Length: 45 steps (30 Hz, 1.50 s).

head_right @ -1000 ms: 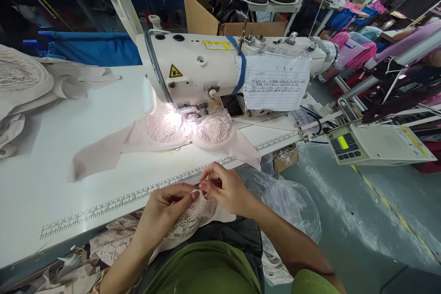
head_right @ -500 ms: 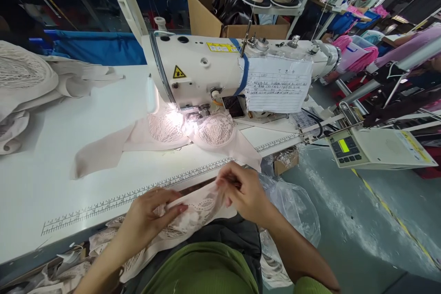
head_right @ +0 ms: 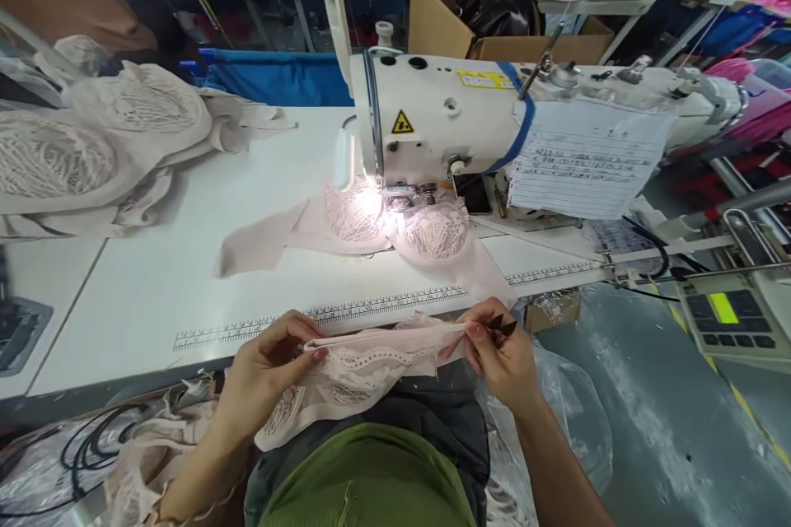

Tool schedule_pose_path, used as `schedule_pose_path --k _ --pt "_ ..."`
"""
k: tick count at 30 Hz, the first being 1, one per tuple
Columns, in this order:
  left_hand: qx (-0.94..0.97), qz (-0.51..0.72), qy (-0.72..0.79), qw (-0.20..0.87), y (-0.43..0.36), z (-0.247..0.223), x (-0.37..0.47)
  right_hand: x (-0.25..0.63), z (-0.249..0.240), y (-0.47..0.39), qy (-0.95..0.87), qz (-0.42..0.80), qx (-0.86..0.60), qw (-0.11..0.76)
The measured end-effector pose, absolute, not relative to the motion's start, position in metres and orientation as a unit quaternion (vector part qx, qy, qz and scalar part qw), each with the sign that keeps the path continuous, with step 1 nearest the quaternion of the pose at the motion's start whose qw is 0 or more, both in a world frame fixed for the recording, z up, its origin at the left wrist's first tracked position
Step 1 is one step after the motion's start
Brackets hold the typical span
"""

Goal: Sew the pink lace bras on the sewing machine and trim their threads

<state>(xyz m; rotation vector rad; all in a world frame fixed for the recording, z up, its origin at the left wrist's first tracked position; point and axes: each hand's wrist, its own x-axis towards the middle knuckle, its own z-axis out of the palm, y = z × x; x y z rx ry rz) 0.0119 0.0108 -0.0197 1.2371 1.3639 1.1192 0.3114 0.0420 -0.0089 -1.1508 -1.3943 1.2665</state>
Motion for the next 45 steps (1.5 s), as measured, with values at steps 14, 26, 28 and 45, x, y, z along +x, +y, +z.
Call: schedule_pose_path --k 14,26,28,45 --pt "0.4 0.47 0.633 0.467 0.002 -0.019 0.017 0.304 -0.004 0.055 -0.532 0.52 -0.575 0.341" --pt "0.408 0.457 0.634 0.471 0.003 -0.02 0.013 0.313 -0.011 0.056 -0.517 0.532 -0.542 0.395" --pt "0.414 0.449 0.639 0.467 0.003 -0.019 0.014 0.314 -0.013 0.058 -0.547 0.488 -0.558 0.39" --pt "0.694 0.315 0.465 0.45 0.009 -0.008 0.04 0.264 0.009 0.045 -0.882 0.161 -0.299 0.327"
